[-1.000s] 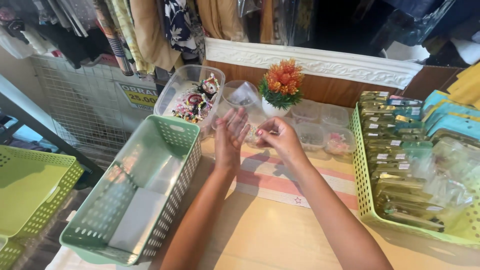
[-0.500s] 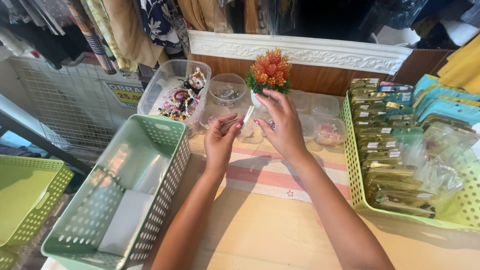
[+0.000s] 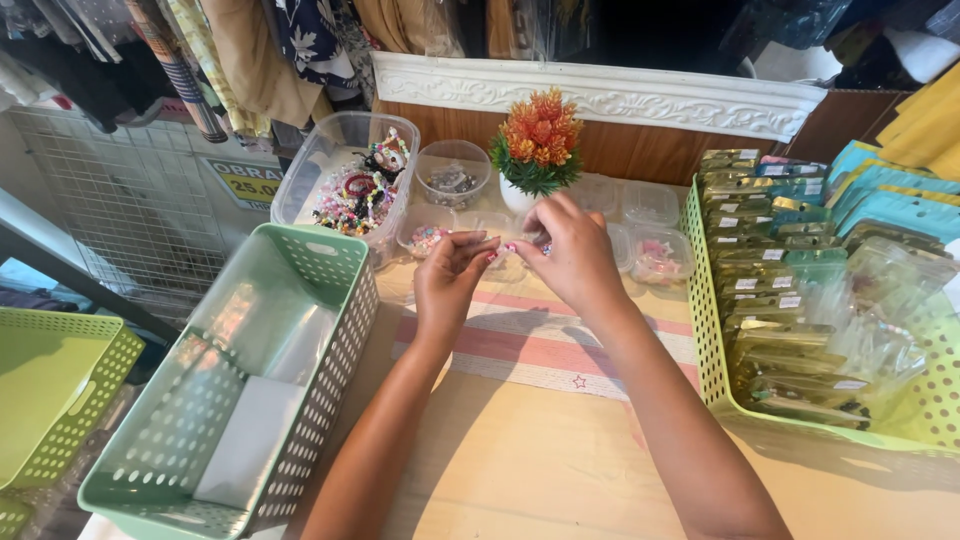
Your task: The person picks up bracelets from containers and places them into small plastic bags by hand.
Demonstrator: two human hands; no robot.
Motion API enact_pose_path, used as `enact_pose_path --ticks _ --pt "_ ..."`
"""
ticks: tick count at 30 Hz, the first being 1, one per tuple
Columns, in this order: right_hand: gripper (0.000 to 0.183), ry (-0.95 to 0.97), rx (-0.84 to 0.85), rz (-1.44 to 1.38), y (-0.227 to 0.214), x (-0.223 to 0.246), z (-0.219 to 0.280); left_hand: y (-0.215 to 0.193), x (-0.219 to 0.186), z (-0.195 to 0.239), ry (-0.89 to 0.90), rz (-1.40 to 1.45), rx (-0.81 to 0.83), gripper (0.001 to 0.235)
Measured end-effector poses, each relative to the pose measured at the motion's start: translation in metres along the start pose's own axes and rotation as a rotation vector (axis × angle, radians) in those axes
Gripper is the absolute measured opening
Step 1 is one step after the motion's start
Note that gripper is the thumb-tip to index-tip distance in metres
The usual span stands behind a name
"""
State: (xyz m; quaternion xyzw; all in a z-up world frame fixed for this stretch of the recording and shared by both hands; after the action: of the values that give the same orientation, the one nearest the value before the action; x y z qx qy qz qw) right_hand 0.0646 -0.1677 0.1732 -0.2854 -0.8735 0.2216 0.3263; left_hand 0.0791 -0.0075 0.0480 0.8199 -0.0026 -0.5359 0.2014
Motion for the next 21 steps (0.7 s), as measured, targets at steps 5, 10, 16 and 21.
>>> enact_pose_path --ticks 5,10,16,21 --pt "0.034 0.204 0.135 -0.131 0.012 -0.028 0.007 0.009 -0.005 0.006 0.022 -0.056 0.048 0.023" --pt "0.027 0.125 0.213 0.125 0.007 -0.020 0.007 0.018 -0.012 0.011 0.043 -0.130 0.093 0.022" --pt "0.018 0.143 0.304 0.183 0.005 -0.012 0.010 0.028 -0.014 0.017 0.079 -0.199 0.177 0.016" --pt "0.019 -0.163 0.328 0.106 0.012 0.011 0.010 0.036 -0.007 0.019 -0.028 -0.245 0.280 0.018"
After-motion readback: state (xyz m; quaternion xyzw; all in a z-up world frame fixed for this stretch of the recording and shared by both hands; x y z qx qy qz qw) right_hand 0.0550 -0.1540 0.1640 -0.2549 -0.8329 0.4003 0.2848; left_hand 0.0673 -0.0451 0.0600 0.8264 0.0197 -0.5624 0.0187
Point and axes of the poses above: each hand's wrist, its own z-axis away from the middle knuckle, its own y-axis out of the palm, x = y × z, the point moved 10 cm from there along -z, towards the middle knuckle, and after that the axes turned 10 degrees about -x, right-handed, at the moved point
